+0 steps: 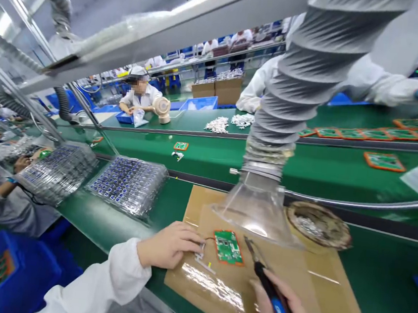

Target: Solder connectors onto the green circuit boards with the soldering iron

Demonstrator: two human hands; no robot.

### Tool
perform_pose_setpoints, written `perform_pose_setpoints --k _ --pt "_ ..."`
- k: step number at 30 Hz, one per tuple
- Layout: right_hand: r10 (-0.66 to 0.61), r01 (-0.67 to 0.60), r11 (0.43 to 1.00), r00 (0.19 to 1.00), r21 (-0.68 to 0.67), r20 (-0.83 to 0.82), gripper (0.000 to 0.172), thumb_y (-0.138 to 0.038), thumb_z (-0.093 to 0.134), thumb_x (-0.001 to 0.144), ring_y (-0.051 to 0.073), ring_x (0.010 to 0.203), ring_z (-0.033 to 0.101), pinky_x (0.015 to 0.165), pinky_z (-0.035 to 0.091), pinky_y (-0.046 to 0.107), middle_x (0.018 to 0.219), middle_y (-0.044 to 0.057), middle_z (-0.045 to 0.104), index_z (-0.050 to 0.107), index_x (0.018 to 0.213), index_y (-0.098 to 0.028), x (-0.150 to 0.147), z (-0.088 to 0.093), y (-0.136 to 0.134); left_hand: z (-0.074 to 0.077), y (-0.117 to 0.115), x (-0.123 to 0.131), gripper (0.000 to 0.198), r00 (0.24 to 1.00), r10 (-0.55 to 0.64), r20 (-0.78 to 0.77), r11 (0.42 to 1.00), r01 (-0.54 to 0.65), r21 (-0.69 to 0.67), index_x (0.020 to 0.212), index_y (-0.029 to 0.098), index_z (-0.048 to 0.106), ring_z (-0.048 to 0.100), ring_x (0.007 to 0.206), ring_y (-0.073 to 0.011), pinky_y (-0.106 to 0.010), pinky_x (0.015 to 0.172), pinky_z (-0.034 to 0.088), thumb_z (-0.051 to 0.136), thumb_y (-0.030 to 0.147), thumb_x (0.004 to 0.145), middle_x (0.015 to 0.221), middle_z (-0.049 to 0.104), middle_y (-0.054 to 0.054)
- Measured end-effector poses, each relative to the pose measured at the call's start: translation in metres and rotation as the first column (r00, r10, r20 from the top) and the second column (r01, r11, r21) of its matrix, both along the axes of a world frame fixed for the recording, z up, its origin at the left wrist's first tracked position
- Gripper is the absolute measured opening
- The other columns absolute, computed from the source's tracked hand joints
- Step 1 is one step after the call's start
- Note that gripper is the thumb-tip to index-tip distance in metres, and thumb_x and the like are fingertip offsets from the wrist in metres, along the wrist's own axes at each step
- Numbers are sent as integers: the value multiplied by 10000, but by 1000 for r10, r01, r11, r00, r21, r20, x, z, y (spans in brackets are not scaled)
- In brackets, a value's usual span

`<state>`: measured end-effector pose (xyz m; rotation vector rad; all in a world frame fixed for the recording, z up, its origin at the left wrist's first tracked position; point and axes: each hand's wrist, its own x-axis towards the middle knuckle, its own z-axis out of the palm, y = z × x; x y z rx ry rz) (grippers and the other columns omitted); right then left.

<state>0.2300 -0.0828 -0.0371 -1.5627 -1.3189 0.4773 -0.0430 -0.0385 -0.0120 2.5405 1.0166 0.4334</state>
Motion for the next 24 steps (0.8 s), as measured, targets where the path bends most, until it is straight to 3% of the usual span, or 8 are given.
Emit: perform_pose_setpoints --k 4,7,9,10,12,14,19,24 --pt "265 -267 962 964 -63 -36 496 -687 594 841 378 1110 701 974 544 591 1128 36 770 680 1224 -383 -15 -19 6 41 -10 -61 349 941 337 22 933 -337 125 1035 216 721 644 1022 -220 -396 959 433 500 56 818 1059 751 -66" --pt "399 -397 913 917 -94 -3 450 -642 661 796 379 1013 742 844 615 547 1117 28 777 715 1181 -416 -10 -35 17 67 -2 -122 295 743 669 -33 718 -634 287 1011 201 708 614 1018 -246 -407 926 432 489 77 859 1036 714 -89" --pt "445 -438 889 895 -131 28 453 -635 685 765 385 958 755 770 636 527 1107 35 780 736 1156 -412 -7 -40 21 76 6 -158 285 572 801 -173 591 -712 381 999 185 707 585 1050 -280 -423 902 429 495 72 845 1072 675 -116" --pt "447 -438 886 894 -151 34 457 -643 683 760 389 953 756 755 639 528 1102 34 781 739 1151 -413 -6 -41 22 78 10 -173 280 512 822 -248 568 -713 412 990 182 708 571 1067 -294 -430 897 426 507 70 830 1094 658 -125" --pt "410 -402 902 912 -157 19 464 -667 648 780 390 985 750 780 634 541 1102 21 782 725 1166 -423 -7 -40 20 78 15 -191 259 466 806 -365 591 -676 441 969 184 709 548 1098 -310 -440 903 418 539 78 804 1148 630 -132" --pt "380 -375 917 925 -135 6 459 -662 622 814 372 1019 744 827 627 540 1119 0 778 697 1202 -429 -9 -41 15 76 18 -197 233 486 772 -409 634 -627 453 973 189 702 535 1110 -310 -444 914 412 565 109 802 1185 614 -129" --pt "453 -452 891 884 -39 113 497 -597 654 831 340 997 756 755 645 452 1179 37 761 699 1239 -317 -5 -50 15 73 26 -195 203 513 757 -406 654 -597 465 954 187 691 538 1103 -302 -446 921 406 559 136 808 1176 623 -125" --pt "395 -395 918 905 -31 158 479 -563 579 922 312 1050 740 849 626 457 1222 68 741 661 1281 -256 -8 -47 14 79 31 -198 121 522 742 -421 668 -630 396 806 182 681 549 1092 -309 -455 932 410 561 162 797 1146 654 -126"
